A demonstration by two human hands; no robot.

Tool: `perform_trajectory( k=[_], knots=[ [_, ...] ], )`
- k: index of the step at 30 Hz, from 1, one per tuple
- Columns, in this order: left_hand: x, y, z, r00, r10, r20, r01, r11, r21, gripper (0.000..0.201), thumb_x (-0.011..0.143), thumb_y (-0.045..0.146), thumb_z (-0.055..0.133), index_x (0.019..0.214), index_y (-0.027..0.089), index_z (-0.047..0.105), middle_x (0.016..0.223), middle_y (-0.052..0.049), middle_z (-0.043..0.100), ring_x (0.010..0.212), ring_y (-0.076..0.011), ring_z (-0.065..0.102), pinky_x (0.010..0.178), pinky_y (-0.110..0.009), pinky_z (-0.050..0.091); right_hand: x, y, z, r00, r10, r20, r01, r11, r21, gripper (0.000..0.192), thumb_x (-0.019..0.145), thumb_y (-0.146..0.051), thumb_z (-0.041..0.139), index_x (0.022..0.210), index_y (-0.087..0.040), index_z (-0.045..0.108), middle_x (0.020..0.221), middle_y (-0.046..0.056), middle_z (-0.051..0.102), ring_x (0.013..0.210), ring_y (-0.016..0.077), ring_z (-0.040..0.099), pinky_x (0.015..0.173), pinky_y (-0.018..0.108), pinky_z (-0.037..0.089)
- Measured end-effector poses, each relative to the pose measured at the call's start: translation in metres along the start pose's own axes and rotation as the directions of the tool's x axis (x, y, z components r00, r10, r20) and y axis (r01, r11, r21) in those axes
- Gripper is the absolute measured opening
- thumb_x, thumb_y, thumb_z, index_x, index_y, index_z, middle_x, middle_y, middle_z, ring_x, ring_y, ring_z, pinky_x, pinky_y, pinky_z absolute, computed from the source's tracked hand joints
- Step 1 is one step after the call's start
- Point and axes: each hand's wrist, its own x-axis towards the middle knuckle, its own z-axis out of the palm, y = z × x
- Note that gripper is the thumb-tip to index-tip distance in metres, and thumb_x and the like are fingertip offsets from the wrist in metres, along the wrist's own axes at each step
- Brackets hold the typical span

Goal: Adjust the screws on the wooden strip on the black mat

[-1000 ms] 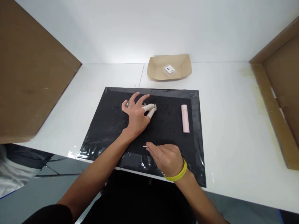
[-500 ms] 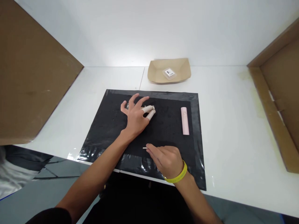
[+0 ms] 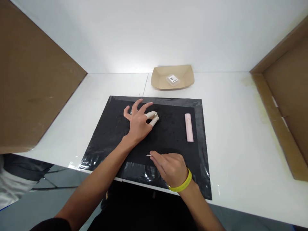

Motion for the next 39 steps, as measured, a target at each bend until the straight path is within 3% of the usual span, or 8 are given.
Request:
perform_trajectory(
  k=[5,11,17,23,28,34,39],
  knots=[
    [0.002,-0.002,-0.002,1.000,-0.010,0.018,0.010,0.999,-0.035,0.018,0.092,0.029,0.070,0.110,0.031,0.073,0.146,-0.005,0.063,0.146,-0.0369,0.042,0.114,-0.071,0.020,0.000,0.001,0.000,1.000,0.009,0.006,-0.009,1.000,-0.010,0.016,0.103,-0.016,0.057,0.111,-0.009,0.069,0.082,0.003,0.077,0.057,0.0112,0.068,0.059,0.027,0.050],
    [0.017,-0.013,-0.021,0.975,0.120,0.187,-0.118,0.993,-0.026,0.024,0.090,0.027,0.069,0.113,0.030,0.074,0.156,-0.006,0.053,0.152,-0.0403,0.032,0.115,-0.071,0.018,0.000,0.001,0.000,1.000,0.023,0.003,-0.023,1.000,-0.003,0.015,0.103,-0.016,0.058,0.111,-0.010,0.069,0.079,0.002,0.077,0.056,0.0113,0.068,0.059,0.026,0.049],
    [0.043,-0.022,-0.036,0.883,0.298,0.362,-0.303,0.952,-0.046,0.024,0.091,0.026,0.067,0.113,0.031,0.076,0.154,-0.008,0.054,0.151,-0.0402,0.032,0.118,-0.071,0.015,0.000,0.001,0.000,1.000,0.020,-0.004,-0.020,1.000,-0.010,0.015,0.103,-0.016,0.058,0.110,-0.009,0.070,0.080,0.003,0.077,0.057,0.0109,0.068,0.060,0.025,0.050],
    [0.058,-0.022,-0.035,0.815,0.368,0.448,-0.396,0.918,-0.033,0.023,0.090,0.025,0.065,0.109,0.031,0.076,0.152,-0.008,0.055,0.151,-0.0391,0.031,0.118,-0.071,0.015,0.000,0.000,-0.001,0.999,0.032,0.000,-0.032,0.999,0.002,0.015,0.103,-0.017,0.058,0.111,-0.010,0.069,0.081,0.003,0.077,0.058,0.0108,0.069,0.060,0.025,0.051],
    [0.070,-0.021,-0.034,0.730,0.423,0.538,-0.500,0.866,-0.002,0.027,0.080,0.012,0.064,0.096,0.029,0.079,0.153,-0.006,0.054,0.151,-0.0378,0.030,0.120,-0.069,0.013,-0.001,0.000,0.000,0.999,0.038,0.003,-0.038,0.999,-0.003,0.015,0.103,-0.017,0.058,0.110,-0.010,0.070,0.080,0.003,0.077,0.055,0.0103,0.067,0.059,0.025,0.050],
    [0.083,-0.018,-0.033,0.679,0.505,0.533,-0.551,0.830,-0.085,0.032,0.067,0.002,0.063,0.076,0.029,0.078,0.139,-0.001,0.066,0.149,-0.0359,0.037,0.125,-0.063,0.007,-0.001,0.000,0.000,0.999,0.048,0.005,-0.048,0.999,-0.003,0.016,0.103,-0.018,0.058,0.108,-0.010,0.071,0.081,0.004,0.077,0.059,0.0112,0.070,0.060,0.025,0.052],
    [0.089,-0.012,-0.032,0.629,0.547,0.553,-0.608,0.789,-0.088,0.028,0.065,0.004,0.066,0.073,0.028,0.078,0.133,-0.001,0.069,0.149,-0.0373,0.038,0.126,-0.064,0.005,-0.001,0.000,0.000,0.998,0.057,0.011,-0.057,0.998,-0.011,0.016,0.104,-0.019,0.057,0.108,-0.011,0.071,0.081,0.003,0.078,0.057,0.0107,0.069,0.060,0.024,0.052]
  ],
)
